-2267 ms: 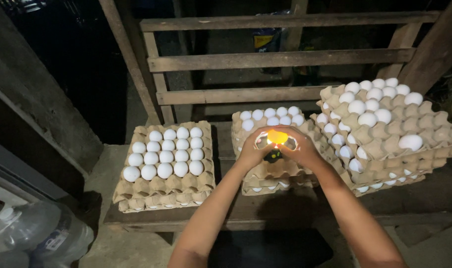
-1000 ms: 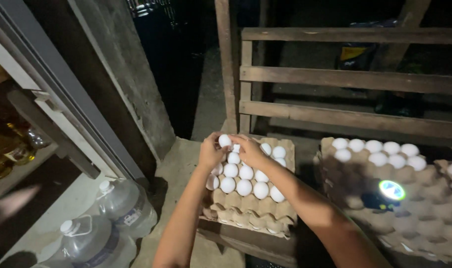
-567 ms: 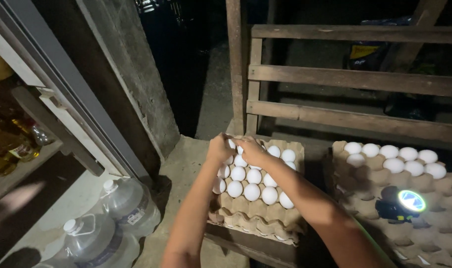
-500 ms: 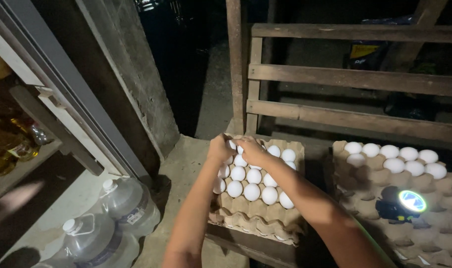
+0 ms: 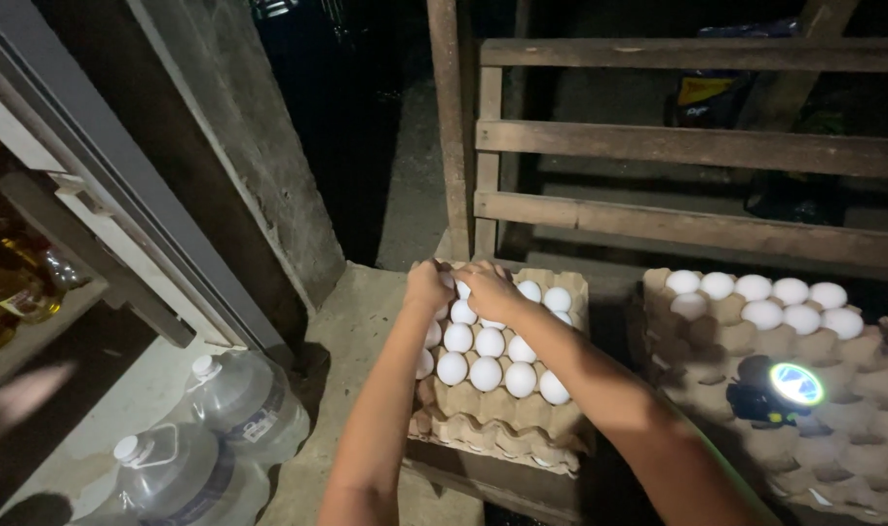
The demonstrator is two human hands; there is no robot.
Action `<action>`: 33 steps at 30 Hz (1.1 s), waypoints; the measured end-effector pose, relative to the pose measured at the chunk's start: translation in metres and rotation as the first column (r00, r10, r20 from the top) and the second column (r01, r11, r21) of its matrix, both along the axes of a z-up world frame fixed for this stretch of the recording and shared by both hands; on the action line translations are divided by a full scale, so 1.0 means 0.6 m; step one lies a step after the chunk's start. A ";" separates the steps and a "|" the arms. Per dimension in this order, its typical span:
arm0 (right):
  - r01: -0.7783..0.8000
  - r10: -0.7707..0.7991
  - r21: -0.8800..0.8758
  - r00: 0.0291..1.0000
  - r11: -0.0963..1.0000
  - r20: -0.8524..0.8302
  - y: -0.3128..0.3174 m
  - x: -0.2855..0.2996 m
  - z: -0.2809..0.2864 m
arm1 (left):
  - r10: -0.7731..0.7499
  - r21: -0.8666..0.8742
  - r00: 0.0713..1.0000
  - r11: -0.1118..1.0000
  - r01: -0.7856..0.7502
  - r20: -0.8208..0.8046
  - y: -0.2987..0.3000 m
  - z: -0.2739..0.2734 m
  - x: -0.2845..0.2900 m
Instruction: Checking eggs for quality using a flashlight and sorting them into different trays.
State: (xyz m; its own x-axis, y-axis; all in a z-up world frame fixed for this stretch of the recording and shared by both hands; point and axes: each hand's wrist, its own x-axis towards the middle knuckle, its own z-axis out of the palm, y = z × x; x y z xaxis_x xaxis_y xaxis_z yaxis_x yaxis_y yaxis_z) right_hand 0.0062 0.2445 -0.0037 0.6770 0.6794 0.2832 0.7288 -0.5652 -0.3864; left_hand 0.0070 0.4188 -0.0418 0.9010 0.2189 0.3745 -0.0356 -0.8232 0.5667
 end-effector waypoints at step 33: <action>0.284 -0.276 0.181 0.959 0.941 -0.071 -0.618 0.047 0.118 | -0.608 0.053 0.794 0.792 0.608 -0.011 -0.549 0.080 0.004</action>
State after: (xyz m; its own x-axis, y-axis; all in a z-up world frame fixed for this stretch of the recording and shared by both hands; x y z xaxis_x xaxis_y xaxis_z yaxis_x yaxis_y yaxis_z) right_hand 0.0341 -0.1263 0.0672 0.8468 0.3979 0.3531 0.5316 -0.6582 -0.5331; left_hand 0.0092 0.0896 0.0064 0.8393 -0.3928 0.3758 -0.5420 -0.6582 0.5226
